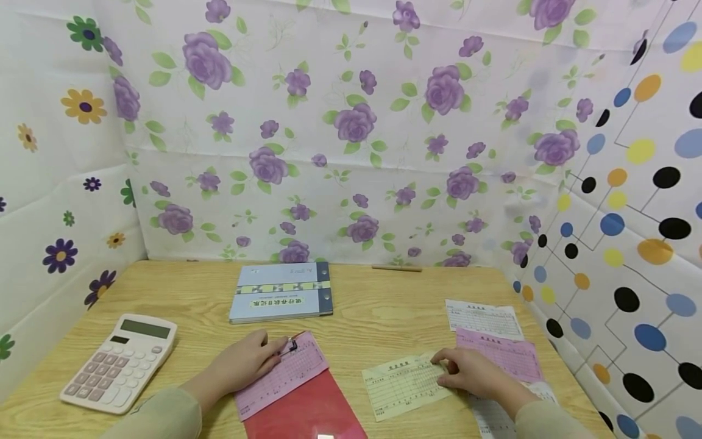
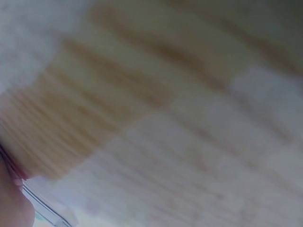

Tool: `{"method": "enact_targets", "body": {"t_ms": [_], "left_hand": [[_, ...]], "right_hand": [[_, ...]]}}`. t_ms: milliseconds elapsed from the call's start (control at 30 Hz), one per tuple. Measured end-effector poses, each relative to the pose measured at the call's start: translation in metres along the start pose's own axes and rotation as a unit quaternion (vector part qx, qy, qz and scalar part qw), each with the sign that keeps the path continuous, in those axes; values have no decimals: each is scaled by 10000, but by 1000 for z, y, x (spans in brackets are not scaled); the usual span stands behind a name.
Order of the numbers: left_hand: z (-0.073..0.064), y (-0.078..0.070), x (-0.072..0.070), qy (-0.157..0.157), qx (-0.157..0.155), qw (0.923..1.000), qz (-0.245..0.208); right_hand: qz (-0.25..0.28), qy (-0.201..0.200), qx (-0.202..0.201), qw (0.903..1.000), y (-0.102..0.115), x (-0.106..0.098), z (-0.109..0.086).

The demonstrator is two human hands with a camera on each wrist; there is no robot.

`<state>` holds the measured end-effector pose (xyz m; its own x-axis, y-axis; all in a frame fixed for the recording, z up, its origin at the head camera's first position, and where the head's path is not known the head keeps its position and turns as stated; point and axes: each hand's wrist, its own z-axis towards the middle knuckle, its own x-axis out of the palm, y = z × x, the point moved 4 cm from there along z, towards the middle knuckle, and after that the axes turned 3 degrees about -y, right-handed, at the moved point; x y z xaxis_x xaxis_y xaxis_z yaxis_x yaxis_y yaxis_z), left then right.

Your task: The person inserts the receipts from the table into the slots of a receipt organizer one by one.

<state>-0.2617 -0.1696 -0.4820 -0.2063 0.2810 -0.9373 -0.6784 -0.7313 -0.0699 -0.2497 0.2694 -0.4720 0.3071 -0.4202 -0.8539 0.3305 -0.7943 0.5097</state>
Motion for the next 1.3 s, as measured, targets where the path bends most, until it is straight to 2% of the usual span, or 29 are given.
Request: {"method": "enact_targets", "body": {"t_ms": [100,200,333,433,533,667,733,833,967,1167,1300], "left_hand": [[0,0,-1,4,-20,10000,3],[1,-1,-2,66,-77,9999,-15],[1,-1,-3,126,-119,9998,-51],[1,0,-3,148,-128,9997,-110],[2,1,-3,200,-149,9995,-212],[3,2,-2,288,-178,9989,-311],[3,3,-2,338,-197,9987,-333],[3,4,-2,400,-226,9984,-338],[4,4,-3,384,-237,9983,-368],[5,2,-7,389,-202,9982,-406],[5,2,-6,475,-222,9982,-305]], "right_hand": [[212,-34,82,9997,0,0,0],[829,-50,293,9961,-1,0,1],[1817,-274,514,9816,1,-5,4],[2297,-492,632,9700,4,-10,9],[2524,-607,847,9620,5,-11,14],[2378,-715,1053,9629,9,-11,19],[2379,-755,1043,9627,12,-12,23],[2616,-819,951,9570,19,-12,30],[3012,-876,708,9469,31,-12,40],[3590,-693,337,9302,56,-1,57],[3608,-681,230,9299,71,10,67]]}}
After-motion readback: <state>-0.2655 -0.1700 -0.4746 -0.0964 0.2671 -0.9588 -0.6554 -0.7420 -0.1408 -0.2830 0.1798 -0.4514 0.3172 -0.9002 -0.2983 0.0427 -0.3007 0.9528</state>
